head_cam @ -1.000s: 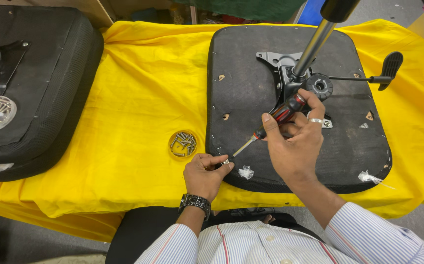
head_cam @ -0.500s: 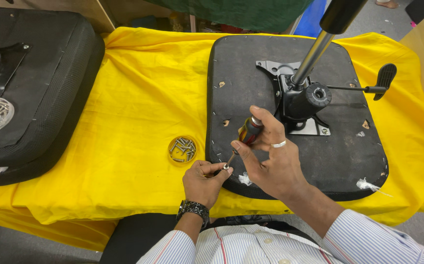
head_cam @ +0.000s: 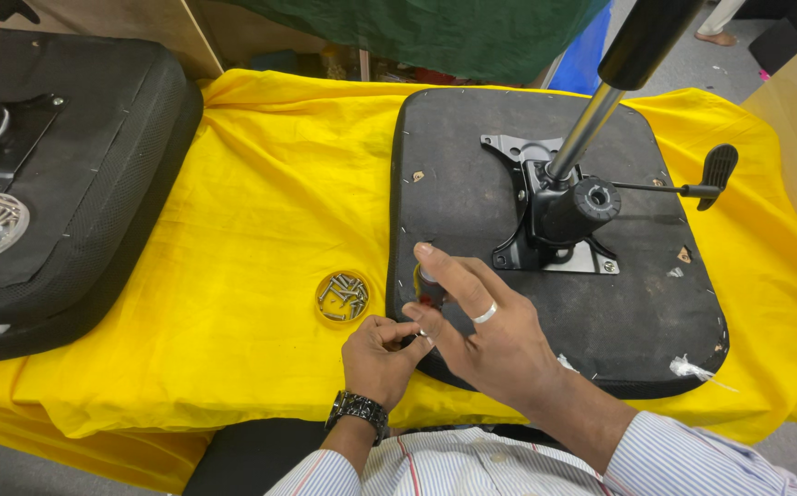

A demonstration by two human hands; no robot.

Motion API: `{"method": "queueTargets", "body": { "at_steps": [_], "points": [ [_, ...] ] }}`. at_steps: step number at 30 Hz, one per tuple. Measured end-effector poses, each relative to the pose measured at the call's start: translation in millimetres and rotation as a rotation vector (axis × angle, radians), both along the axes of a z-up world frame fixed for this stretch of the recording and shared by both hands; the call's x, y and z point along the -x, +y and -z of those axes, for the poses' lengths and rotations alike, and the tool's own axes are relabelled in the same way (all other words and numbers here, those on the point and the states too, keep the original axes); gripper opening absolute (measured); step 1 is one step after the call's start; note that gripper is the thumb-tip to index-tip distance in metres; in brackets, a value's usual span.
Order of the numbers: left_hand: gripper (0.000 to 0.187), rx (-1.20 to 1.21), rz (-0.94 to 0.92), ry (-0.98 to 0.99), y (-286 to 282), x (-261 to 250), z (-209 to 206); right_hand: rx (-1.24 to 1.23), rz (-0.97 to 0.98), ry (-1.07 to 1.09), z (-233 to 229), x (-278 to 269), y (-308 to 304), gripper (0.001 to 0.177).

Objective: The person uses a screwdriver to fasten screws into the underside of an office chair seat, securing the central metal mounting plate and gas lift mechanism. They pick screws from a small container and tighten them one by one.

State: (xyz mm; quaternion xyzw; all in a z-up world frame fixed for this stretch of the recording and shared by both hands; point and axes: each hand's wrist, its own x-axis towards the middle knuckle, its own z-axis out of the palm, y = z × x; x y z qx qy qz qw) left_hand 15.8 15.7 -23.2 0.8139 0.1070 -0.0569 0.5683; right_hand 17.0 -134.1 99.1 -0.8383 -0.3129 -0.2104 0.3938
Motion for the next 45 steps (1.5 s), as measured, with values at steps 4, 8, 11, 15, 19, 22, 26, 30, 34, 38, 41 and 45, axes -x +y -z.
{"method": "queueTargets", "body": {
  "at_steps": [4, 8, 11, 15, 19, 22, 26, 30, 34, 38, 41, 45],
  "points": [
    [0.029, 0.029, 0.005, 0.012, -0.2, 0.0, -4.3, -0.082, -0.084, 0.029, -3.7, 2.5, -4.2, 0.062],
    [0.030, 0.029, 0.011, 0.005, 0.2, 0.8, -6.6, -0.061, 0.056, -0.017, 0.3, 3.7, -2.2, 0.065],
    [0.030, 0.043, 0.016, 0.012, 1.2, 1.3, -4.8, -0.045, 0.145, -0.053, 1.7, 4.0, -2.9, 0.068],
    [0.028, 0.062, 0.013, -0.019, 1.1, 1.6, -2.2, -0.082, 0.124, -0.041, -3.2, 0.4, -3.5, 0.067],
    [0.026, 0.080, 0.007, -0.025, 0.7, 1.0, -1.5, -0.114, 0.013, -0.045, -6.7, 0.8, -7.4, 0.063],
    [0.025, 0.069, -0.008, -0.040, -0.3, 3.4, 0.0, -0.094, 0.069, -0.032, -0.1, 0.0, -6.9, 0.065],
    [0.024, 0.050, -0.004, -0.058, -0.3, 4.3, 0.3, -0.089, 0.105, -0.075, 6.6, -4.8, -6.1, 0.065],
    [0.022, 0.055, -0.007, -0.107, -2.0, 6.8, -0.1, -0.158, 0.022, -0.063, 7.5, -7.5, -7.4, 0.063],
    [0.022, 0.047, -0.015, -0.104, -2.2, 6.7, -0.7, -0.151, -0.005, -0.013, 9.2, -4.5, -10.3, 0.064],
    [0.022, 0.054, -0.016, -0.100, -2.4, 6.7, -1.5, -0.055, 0.169, -0.053, 8.9, -8.2, -15.2, 0.066],
    [0.023, 0.049, -0.017, -0.105, -3.2, 6.7, -2.1, -0.111, 0.107, -0.040, 5.7, -7.1, -17.0, 0.064],
    [0.025, 0.041, -0.017, -0.088, -2.6, 6.0, -2.0, -0.153, 0.019, -0.027, 2.8, -0.7, -16.3, 0.060]
  ]
}}
